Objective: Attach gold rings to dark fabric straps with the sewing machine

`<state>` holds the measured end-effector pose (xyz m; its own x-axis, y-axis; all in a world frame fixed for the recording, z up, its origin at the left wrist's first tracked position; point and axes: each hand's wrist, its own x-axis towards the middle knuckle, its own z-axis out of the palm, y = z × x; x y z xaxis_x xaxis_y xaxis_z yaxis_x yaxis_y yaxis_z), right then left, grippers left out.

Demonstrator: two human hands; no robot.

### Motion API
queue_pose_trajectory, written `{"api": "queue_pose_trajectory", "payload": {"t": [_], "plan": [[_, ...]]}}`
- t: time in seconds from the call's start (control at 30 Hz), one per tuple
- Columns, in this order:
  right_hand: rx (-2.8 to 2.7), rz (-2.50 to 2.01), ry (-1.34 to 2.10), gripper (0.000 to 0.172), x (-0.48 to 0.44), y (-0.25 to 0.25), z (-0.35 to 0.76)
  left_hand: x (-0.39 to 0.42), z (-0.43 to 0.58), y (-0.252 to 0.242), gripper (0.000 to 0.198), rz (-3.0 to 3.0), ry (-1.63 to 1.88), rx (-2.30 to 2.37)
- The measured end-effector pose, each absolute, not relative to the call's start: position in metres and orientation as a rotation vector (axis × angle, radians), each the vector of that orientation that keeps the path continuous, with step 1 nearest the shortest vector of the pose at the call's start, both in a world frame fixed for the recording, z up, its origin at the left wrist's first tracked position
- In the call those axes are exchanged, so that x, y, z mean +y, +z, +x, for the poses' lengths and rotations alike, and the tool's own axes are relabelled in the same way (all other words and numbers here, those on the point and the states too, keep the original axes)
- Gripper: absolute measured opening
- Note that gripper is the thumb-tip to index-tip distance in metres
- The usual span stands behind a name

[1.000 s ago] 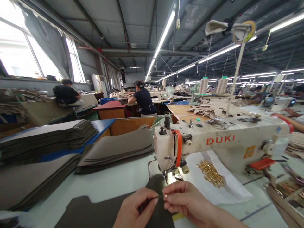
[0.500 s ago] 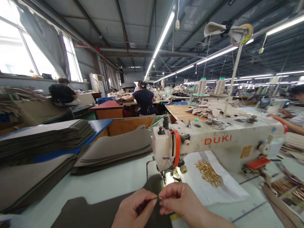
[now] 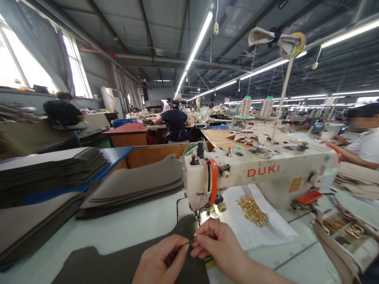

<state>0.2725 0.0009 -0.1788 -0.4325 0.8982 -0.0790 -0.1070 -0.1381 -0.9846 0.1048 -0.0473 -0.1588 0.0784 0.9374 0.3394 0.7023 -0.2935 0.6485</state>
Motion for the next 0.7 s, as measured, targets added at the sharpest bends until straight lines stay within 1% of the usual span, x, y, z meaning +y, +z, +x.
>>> {"api": "queue_pose_trajectory", "payload": {"t": [0.1, 0.17, 0.23, 0.37, 0.47, 0.57, 0.7], "plan": [[-1.406, -0.933, 1.677, 0.048, -0.003, -0.177, 0.273, -0.050, 0.111, -0.155, 0.024, 2.016, 0.971, 1.707], [-1.426, -0.928, 1.658, 0.044, -0.006, -0.175, 0.274, -0.051, 0.114, -0.152, 0.025, 1.977, 0.972, 1.730], [-1.458, -0.938, 1.602, 0.036, -0.008, -0.174, 0.274, -0.051, 0.116, -0.150, 0.025, 1.941, 0.984, 1.728], [-1.590, -1.015, 1.384, 0.014, -0.010, -0.174, 0.274, -0.051, 0.117, -0.153, 0.022, 1.917, 0.985, 1.696], [-1.715, -1.042, 1.184, 0.004, -0.012, -0.173, 0.273, -0.052, 0.117, -0.155, 0.023, 1.948, 0.947, 1.658], [-1.828, -1.032, 0.985, 0.007, -0.014, -0.173, 0.273, -0.053, 0.118, -0.154, 0.023, 1.966, 0.898, 1.619], [-1.913, -0.991, 0.901, 0.012, -0.016, -0.172, 0.273, -0.054, 0.121, -0.152, 0.022, 1.936, 0.872, 1.587]]}}
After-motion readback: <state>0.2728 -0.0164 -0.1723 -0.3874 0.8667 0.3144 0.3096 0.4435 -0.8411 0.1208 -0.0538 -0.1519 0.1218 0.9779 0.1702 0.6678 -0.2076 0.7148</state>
